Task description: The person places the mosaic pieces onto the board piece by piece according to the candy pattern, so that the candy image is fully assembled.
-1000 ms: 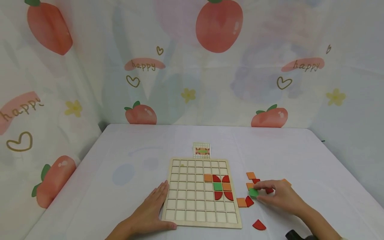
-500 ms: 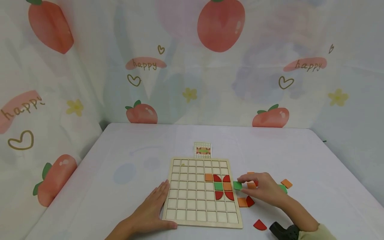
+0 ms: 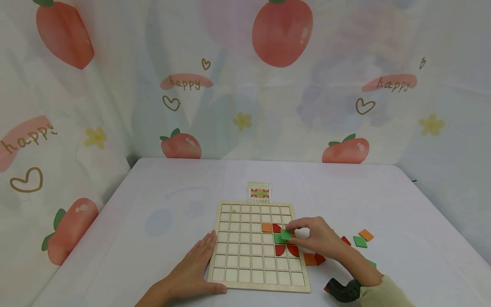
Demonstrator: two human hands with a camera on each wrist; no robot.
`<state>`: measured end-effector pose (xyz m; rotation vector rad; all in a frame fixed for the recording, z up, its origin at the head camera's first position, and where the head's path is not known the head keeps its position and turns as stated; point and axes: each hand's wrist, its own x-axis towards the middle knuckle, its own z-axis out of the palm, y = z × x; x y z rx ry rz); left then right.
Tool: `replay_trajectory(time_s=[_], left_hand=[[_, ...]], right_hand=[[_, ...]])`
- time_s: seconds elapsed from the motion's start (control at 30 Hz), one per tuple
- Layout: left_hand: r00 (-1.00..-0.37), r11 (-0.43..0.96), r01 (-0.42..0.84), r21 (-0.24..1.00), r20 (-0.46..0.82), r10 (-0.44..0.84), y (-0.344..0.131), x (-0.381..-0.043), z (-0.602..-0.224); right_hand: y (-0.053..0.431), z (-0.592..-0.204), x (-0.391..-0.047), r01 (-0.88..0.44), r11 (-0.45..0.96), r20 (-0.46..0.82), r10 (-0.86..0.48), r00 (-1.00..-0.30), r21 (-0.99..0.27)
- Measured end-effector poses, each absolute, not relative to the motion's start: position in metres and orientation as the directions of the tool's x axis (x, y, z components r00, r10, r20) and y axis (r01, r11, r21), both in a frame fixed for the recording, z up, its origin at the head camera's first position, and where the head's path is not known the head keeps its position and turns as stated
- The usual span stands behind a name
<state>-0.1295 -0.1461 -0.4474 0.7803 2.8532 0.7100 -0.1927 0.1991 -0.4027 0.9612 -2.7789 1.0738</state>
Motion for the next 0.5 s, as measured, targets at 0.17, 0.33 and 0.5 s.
replay_trajectory(time_s=[0.17, 0.33, 0.5], left_hand=[[-0.862, 0.757, 0.467, 0.457, 0.041, 0.506, -0.146, -0.129, -0.448], [-0.859, 0.758, 0.478, 0.443, 0.056, 0.509, -0.147, -0.130, -0.449], [-0.859, 0.762, 0.480, 0.435, 0.056, 0.509, -0.147, -0.131, -0.449]], right_hand=[[0.189, -0.406, -0.197, -0.550, 0.585, 0.220, -0.540, -0.812, -0.596], [0.181, -0.410, -0.201, -0.534, 0.573, 0.190, -0.552, -0.812, -0.622], [0.175, -0.413, -0.204, -0.527, 0.565, 0.156, -0.574, -0.804, -0.635]])
